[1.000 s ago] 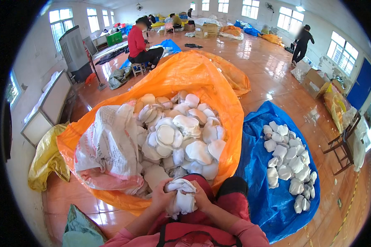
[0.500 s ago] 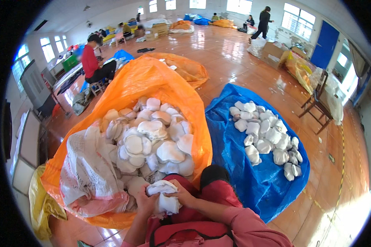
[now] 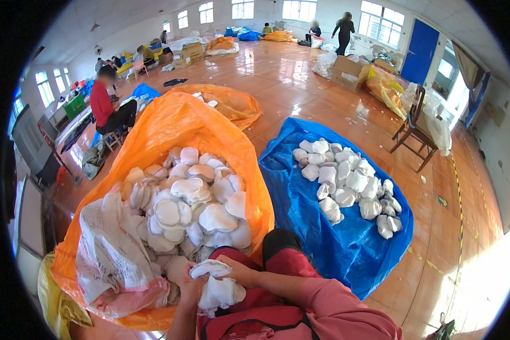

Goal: The person sits on the floor and repeatedly stuffs white fabric pieces with a white fluffy material, then places the finished items into a blue tarp. The person handles the fabric and stuffing by hand without using tools.

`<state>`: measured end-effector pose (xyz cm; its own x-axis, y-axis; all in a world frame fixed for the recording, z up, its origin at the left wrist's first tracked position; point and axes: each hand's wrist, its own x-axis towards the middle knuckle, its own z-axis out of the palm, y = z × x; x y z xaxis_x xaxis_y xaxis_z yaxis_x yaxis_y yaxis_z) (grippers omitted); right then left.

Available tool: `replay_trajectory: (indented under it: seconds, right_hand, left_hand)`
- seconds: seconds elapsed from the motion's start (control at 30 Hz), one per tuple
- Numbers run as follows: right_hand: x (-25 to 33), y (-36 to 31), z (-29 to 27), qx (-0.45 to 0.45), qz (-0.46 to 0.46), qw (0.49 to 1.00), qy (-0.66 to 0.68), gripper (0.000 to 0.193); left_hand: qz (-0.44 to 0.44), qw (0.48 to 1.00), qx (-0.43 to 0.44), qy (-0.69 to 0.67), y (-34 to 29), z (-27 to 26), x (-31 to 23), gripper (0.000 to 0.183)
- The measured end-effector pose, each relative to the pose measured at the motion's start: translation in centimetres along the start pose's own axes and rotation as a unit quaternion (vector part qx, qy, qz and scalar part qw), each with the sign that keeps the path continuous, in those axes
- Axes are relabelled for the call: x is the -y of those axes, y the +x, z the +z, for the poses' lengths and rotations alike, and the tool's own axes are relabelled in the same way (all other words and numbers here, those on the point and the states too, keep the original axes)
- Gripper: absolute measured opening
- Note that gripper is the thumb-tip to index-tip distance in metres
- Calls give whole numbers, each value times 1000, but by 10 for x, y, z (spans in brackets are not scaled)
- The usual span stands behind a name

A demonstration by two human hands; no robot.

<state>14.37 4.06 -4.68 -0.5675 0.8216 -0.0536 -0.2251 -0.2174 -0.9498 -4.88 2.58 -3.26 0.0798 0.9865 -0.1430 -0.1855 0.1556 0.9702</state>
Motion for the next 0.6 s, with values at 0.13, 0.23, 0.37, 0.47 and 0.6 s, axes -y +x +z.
replay_trajectory:
  seconds: [0.13,0.23,0.37,0.47,0.6]
  right_hand:
    - [-22,4,5,-31,-18,998,-50,31]
    - [-32,3,8,-56,-34,989,-135,27]
    - [-52,9,8,-106,-57,980,-157,31]
    - [-49,2,7,-137,-50,960,-239,30]
    - [-46,-5,6,-160,-35,949,-269,31]
  left_hand:
    - [40,990,-33,130,-4,0,-2,28]
    - [105,953,-72,275,-3,0,6,24]
    - [166,896,-114,395,-4,8,10,22]
    - [171,888,-108,412,-11,16,2,24]
    - [170,897,-76,400,-22,20,5,28]
